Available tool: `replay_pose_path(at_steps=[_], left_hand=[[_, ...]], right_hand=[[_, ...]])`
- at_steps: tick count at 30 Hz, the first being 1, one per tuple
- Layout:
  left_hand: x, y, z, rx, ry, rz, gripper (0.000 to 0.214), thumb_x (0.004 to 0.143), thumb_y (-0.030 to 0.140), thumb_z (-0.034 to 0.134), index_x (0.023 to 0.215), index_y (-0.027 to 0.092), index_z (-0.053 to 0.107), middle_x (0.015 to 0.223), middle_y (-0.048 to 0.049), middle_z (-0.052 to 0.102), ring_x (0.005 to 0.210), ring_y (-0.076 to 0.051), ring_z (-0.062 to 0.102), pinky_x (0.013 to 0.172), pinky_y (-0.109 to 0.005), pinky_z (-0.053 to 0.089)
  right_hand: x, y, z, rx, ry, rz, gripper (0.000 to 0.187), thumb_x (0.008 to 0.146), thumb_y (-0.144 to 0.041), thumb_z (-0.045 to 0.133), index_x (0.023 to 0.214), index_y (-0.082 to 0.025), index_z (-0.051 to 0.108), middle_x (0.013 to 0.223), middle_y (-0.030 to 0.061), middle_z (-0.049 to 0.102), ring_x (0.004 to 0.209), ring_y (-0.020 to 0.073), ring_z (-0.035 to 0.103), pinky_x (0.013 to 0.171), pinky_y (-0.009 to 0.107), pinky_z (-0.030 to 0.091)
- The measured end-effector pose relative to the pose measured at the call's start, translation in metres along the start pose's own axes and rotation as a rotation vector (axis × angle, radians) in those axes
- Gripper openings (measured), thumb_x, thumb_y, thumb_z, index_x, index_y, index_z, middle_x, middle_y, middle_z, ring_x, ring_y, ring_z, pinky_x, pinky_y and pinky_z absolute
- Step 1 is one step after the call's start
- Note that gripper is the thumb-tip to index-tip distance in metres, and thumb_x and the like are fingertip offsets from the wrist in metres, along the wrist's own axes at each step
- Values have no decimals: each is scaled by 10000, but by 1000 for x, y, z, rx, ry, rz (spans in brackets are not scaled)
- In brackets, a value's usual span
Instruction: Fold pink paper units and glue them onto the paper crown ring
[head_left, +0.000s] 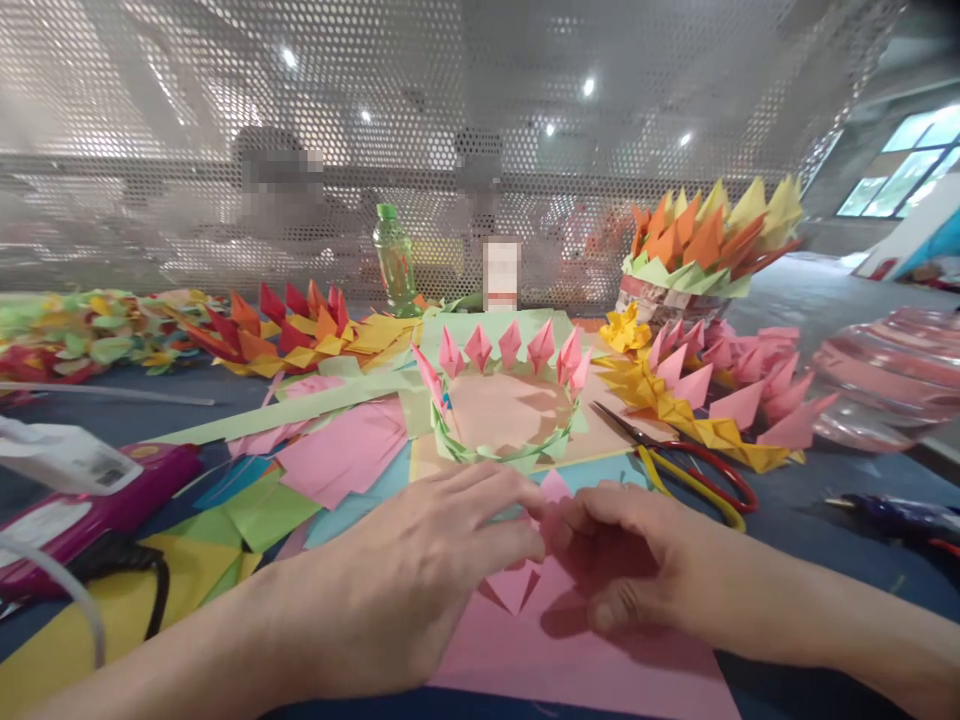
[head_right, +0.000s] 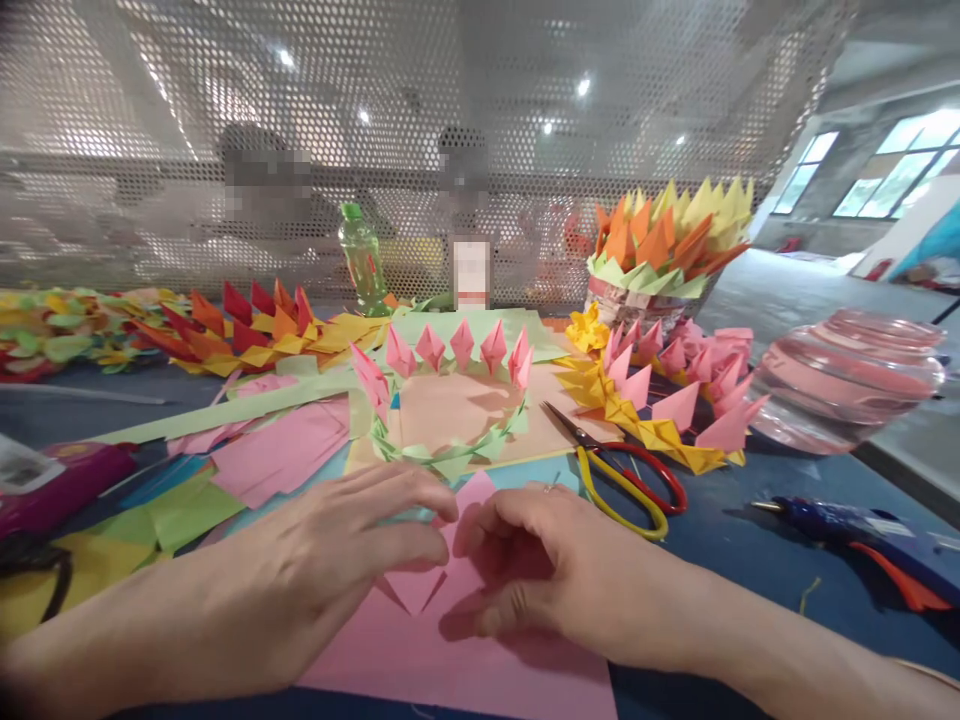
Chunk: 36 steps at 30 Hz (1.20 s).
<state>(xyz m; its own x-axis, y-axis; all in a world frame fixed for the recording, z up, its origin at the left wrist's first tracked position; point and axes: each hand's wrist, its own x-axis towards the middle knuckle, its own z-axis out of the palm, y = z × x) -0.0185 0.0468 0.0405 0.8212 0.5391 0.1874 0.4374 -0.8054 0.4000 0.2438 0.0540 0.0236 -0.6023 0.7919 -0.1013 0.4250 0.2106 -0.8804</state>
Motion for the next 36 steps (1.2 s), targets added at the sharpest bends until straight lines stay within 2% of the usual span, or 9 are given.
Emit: replay_pose_path(at_steps=[4, 6, 7, 10, 12, 18, 25, 31, 36], left_hand=[[2, 14, 2, -296, 139, -132, 340, 902, 6, 465, 1114, 227, 613, 1128, -14, 625, 1032, -135, 604, 940, -259, 490], [5, 18, 8, -478, 168, -242, 277, 909, 40, 499, 1071, 222, 630, 996, 6, 658, 917, -125, 629, 858, -243, 516], [6, 19, 11, -591, 156, -279, 294, 901, 30, 492, 1072, 220, 638, 1003, 6, 681, 912, -121, 644, 843, -238, 522], [12, 18, 20, -889, 194, -336, 251, 845, 36, 530, 1025, 162, 650, 977, -28, 706, 867, -133, 665, 744, -221, 541], [15, 16, 24, -991, 222, -360, 201, 813, 61, 578, 986, 137, 648, 944, -37, 694, 815, -130, 660, 687, -211, 536], [17, 11, 29, -1051, 265, -341, 182, 777, 104, 683, 955, 134, 660, 909, -36, 705, 845, -140, 671, 752, -232, 519], [17, 8, 30, -1095, 294, -420, 133, 778, 122, 719, 907, 135, 692, 887, -35, 717, 847, -147, 664, 771, -234, 506], [20, 13, 30, -1052, 283, -444, 123, 741, 116, 715, 848, 142, 661, 780, 8, 666, 675, -111, 599, 651, -227, 471], [22, 20, 28, -1019, 326, -470, 207, 693, 181, 813, 766, 141, 623, 707, 24, 617, 649, -99, 534, 612, -214, 413]], right_hand=[[4, 1, 3, -80, 30, -106, 36, 910, -271, 691, 927, -240, 697, 846, -45, 678, 768, 126, 603, 689, 219, 466], [6, 2, 5, -91, 48, -158, 93, 957, -263, 627, 939, -225, 710, 866, -26, 712, 780, 135, 632, 691, 224, 464], [7, 2, 6, -99, 55, -179, 131, 974, -280, 602, 956, -219, 717, 882, -14, 725, 787, 144, 643, 690, 231, 464], [8, 3, 8, -162, 103, -213, 219, 1002, -345, 561, 957, -214, 730, 854, -1, 729, 761, 155, 646, 675, 245, 450], [8, 4, 9, -197, 122, -217, 246, 1007, -361, 549, 924, -212, 727, 805, -8, 717, 726, 149, 635, 661, 243, 435], [9, 5, 12, -245, 147, -224, 251, 1001, -376, 552, 872, -213, 694, 777, -15, 692, 716, 145, 600, 641, 233, 400], [7, 7, 15, -281, 166, -326, 276, 1042, -381, 516, 881, -214, 666, 765, -28, 663, 692, 119, 556, 664, 236, 363], [3, 3, 18, -381, 195, -396, 241, 1036, -336, 542, 839, -219, 616, 748, -45, 636, 679, 108, 543, 683, 248, 343], [0, -1, 25, -403, 246, -427, 294, 1010, -287, 552, 727, -209, 539, 693, -48, 598, 663, 111, 529, 695, 259, 340]])
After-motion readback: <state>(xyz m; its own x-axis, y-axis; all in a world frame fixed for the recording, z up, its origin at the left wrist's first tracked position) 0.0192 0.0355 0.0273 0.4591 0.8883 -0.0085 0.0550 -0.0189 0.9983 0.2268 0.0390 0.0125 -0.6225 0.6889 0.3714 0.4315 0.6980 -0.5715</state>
